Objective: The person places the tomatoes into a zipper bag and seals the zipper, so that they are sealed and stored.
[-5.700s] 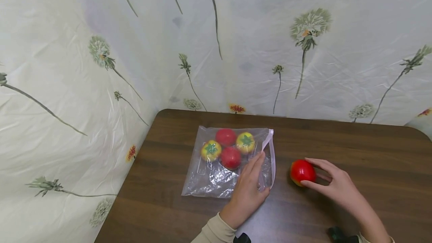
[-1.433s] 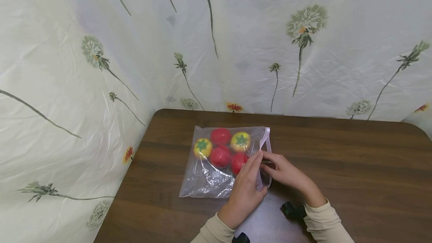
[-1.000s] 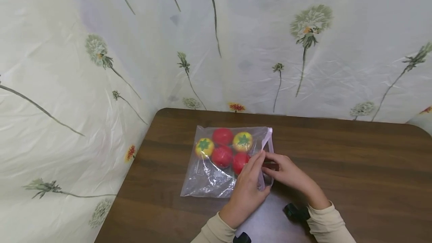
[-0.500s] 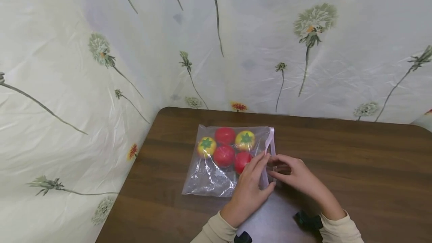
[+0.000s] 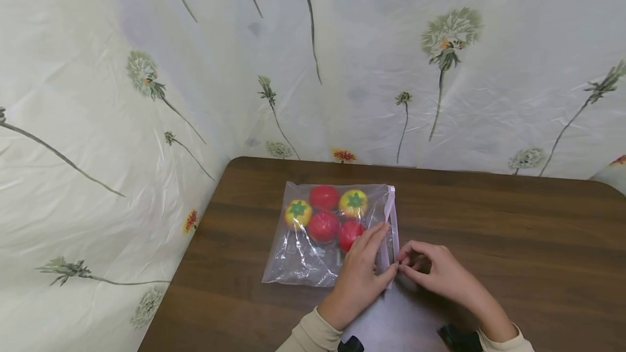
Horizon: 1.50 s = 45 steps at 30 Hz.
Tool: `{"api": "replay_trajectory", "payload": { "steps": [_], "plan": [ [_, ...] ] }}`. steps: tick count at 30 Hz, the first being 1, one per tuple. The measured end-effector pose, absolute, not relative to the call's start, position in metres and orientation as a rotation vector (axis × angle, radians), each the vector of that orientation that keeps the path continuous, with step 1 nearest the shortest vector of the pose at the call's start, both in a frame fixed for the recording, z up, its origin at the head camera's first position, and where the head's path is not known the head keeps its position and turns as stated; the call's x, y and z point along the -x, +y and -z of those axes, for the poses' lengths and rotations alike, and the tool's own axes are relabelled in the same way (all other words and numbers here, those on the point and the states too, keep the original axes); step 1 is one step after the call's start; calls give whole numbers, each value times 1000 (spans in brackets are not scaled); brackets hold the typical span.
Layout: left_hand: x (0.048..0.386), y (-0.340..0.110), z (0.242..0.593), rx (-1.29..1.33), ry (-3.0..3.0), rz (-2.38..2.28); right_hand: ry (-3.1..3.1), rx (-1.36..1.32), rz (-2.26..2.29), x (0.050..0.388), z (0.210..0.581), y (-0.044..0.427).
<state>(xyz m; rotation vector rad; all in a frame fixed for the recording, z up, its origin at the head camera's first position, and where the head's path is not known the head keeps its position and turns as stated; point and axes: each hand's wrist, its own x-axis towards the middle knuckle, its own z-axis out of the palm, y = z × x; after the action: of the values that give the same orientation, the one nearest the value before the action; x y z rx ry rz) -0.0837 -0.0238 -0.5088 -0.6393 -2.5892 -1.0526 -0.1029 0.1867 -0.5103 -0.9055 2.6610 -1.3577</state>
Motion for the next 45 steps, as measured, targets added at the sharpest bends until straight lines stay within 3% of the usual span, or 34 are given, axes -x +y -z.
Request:
{"api": "replay_trajectory", "payload": {
  "steps": [7,22,37,45],
  "plan": [
    [84,-24,510,651,-2571,1057,2513,936,1321,91,513,187],
    [83,-26,507,664,-2553,1080,2504,609,1256,83,516,173],
    [91,-33,500,645,-2524,1091,2465,619,1285,81,510,177],
    [113,-48,471,588,-2512,1125,2576,731,1321,81,504,183]
  ]
}}
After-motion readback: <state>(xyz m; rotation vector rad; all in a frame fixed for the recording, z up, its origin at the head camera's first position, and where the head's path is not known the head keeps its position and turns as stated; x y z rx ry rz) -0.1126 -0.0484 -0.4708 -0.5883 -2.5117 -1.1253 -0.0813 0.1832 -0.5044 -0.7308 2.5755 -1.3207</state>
